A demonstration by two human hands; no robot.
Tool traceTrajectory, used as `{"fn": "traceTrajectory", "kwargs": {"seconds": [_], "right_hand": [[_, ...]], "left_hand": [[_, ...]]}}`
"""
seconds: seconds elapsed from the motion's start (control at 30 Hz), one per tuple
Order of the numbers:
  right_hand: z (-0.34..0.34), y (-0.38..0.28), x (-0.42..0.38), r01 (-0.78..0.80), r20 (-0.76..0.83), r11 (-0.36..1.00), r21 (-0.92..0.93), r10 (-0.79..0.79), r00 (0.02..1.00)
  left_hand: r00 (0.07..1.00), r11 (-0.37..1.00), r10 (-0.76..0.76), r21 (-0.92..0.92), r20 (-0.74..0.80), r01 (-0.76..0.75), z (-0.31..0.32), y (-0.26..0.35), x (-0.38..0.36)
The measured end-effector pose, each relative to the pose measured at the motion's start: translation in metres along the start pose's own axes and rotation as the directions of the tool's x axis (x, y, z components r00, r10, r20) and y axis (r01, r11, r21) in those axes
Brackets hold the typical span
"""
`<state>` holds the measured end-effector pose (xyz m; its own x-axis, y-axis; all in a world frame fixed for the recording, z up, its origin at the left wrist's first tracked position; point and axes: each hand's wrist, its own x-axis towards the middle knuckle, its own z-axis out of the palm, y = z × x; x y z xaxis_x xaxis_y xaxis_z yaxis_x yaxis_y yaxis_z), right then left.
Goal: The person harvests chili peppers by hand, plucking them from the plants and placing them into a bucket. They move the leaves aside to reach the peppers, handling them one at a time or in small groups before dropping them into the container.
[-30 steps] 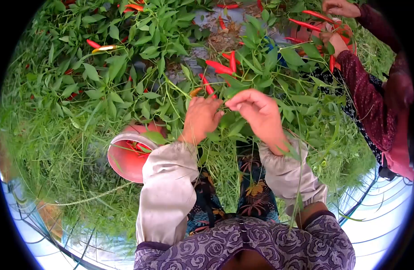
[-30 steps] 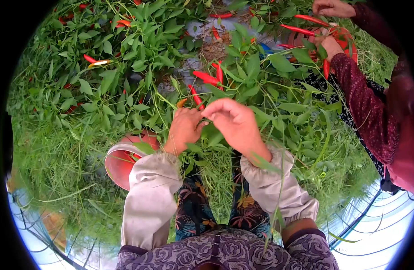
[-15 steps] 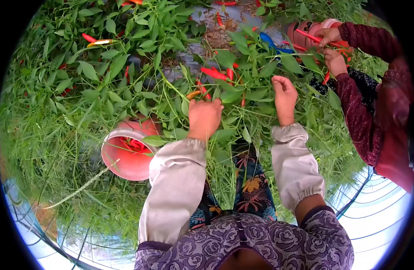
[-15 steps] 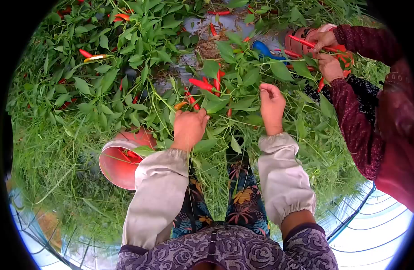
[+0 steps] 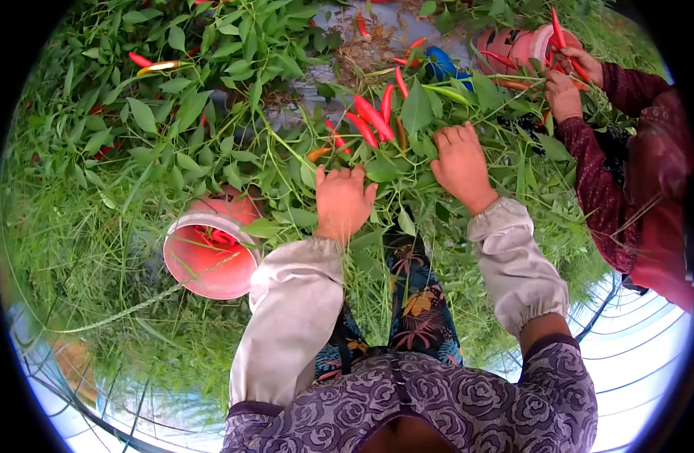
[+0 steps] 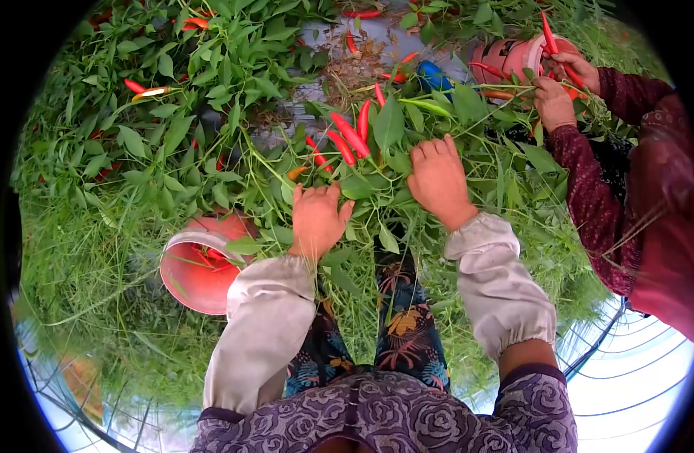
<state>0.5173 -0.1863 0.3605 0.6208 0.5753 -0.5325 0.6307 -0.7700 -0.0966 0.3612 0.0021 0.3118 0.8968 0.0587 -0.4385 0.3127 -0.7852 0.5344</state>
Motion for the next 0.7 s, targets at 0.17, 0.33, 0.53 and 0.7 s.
{"fn": "traceTrajectory", "kwargs": {"seconds": [0.17, 0.33, 0.53, 0.7], "right_hand": [[0.043, -0.009, -0.055, -0.127, -0.069, 0.964, 0.233, 0.146, 0.987], [0.081, 0.002, -0.056, -0.148, -0.126, 0.881, 0.450, 0.226, 0.966], [-0.002, 0.037, -0.013, -0.565, 0.538, -0.013, 0.825, 0.324, 0.778], [-0.039, 0.018, 0.014, -0.215, -0.234, 0.925, 0.313, 0.294, 0.927]], "left_hand": [[0.984, 0.997, -0.008, 0.073, 0.178, -0.005, -0.022, 0.034, 0.010], [0.970, 0.997, 0.007, 0.072, 0.243, -0.025, -0.007, 0.029, -0.007], [0.997, 0.999, 0.017, 0.037, 0.081, -0.021, 0.015, 0.026, -0.019], [0.998, 0.999, 0.039, 0.032, 0.049, -0.040, 0.022, 0.019, -0.026]]}}
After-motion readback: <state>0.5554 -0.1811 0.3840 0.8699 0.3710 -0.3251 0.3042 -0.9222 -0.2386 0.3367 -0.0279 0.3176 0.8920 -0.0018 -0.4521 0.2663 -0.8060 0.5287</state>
